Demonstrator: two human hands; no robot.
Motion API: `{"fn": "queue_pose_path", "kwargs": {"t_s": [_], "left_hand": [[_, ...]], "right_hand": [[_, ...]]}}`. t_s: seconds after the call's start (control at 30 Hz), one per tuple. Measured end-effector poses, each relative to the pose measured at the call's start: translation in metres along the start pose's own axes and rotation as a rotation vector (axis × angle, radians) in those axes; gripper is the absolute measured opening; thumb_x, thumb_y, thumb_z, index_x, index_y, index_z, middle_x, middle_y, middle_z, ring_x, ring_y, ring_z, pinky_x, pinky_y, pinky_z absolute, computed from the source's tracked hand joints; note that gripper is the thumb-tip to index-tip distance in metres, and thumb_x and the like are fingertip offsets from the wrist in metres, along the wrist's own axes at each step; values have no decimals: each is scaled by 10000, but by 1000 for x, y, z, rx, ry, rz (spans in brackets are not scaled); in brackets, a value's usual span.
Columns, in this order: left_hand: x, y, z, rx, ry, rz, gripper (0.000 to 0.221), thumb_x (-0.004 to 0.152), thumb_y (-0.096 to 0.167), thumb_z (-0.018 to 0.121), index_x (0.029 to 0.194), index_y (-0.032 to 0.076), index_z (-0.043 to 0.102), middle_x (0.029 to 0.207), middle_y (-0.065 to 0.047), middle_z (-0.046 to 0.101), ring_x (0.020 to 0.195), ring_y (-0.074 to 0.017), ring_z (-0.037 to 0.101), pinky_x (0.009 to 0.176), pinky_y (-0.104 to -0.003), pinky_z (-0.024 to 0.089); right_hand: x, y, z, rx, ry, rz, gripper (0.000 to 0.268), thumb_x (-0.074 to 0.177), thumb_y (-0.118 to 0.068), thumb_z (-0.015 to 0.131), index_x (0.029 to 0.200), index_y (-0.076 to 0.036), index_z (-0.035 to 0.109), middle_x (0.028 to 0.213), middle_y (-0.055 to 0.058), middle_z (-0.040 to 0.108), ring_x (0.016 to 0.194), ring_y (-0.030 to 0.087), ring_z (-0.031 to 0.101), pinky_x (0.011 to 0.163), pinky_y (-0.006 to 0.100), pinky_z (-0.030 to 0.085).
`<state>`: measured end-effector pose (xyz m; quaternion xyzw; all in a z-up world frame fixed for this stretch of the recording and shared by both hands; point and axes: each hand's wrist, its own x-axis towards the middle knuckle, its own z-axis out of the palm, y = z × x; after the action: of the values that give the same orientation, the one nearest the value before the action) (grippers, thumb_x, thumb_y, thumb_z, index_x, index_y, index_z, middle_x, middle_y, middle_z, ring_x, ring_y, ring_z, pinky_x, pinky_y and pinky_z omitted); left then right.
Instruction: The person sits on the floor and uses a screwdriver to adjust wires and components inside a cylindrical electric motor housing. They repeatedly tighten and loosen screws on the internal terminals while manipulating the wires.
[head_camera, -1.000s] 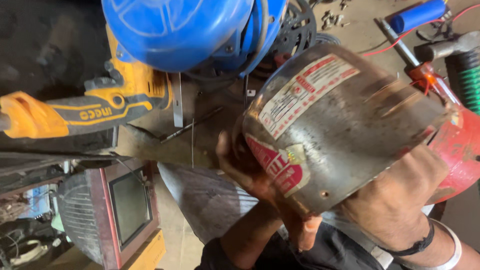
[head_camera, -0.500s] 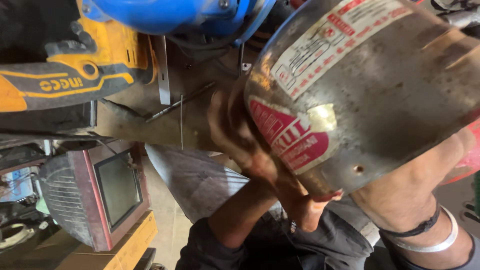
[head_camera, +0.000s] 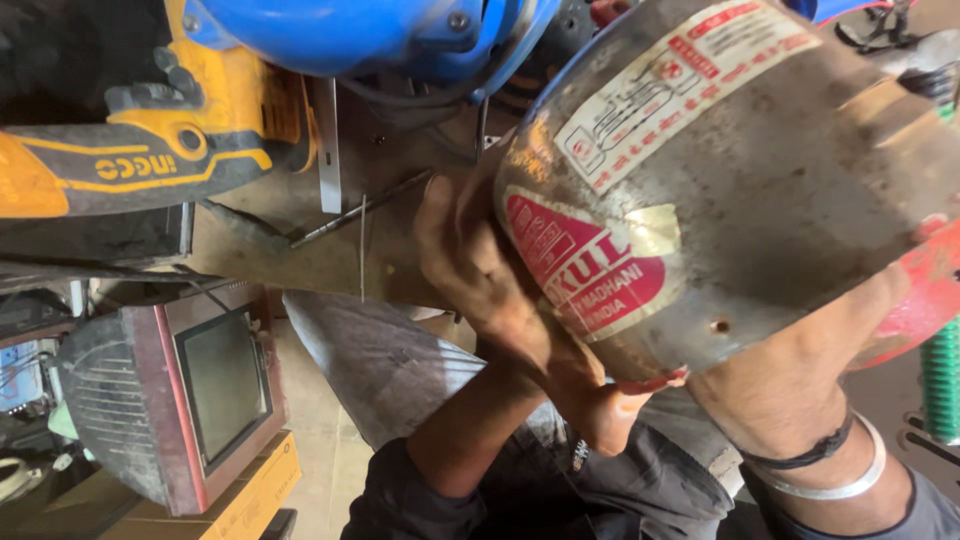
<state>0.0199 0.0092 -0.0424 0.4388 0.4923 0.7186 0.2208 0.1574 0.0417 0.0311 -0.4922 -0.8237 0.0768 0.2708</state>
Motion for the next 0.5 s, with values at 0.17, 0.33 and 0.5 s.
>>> {"fn": "queue_pose_path", "kwargs": {"t_s": [0.17,0.33,0.5], "left_hand": [[5,4,-4,186,-51,91,1196,796,845,412,1665,59,169,1597,-174,335,1454,-255,394,1281,-392,284],[4,3,-4,145,14,-73,1262,767,893,507,1476,-77,121,1506,-310,339,1433,-403,439,1246,-519,340],[2,1,-5,239,-18,2,1233,795,883,467,1567,-32,170,1602,-271,313,1447,-362,396,1236,-464,329]], "right_hand": [[-5,-1,1,-29,11,4,319,943,-174,765,1175,14,653,1167,153,664,1090,392,653,942,500,491],[-7,-1,3,-82,-12,5,311,932,-188,774,1171,-15,675,1179,129,663,1099,399,650,923,504,469],[-6,-5,2,-175,33,-42,430,817,-179,781,1168,47,677,1232,237,601,1109,478,588,912,574,443]]}}
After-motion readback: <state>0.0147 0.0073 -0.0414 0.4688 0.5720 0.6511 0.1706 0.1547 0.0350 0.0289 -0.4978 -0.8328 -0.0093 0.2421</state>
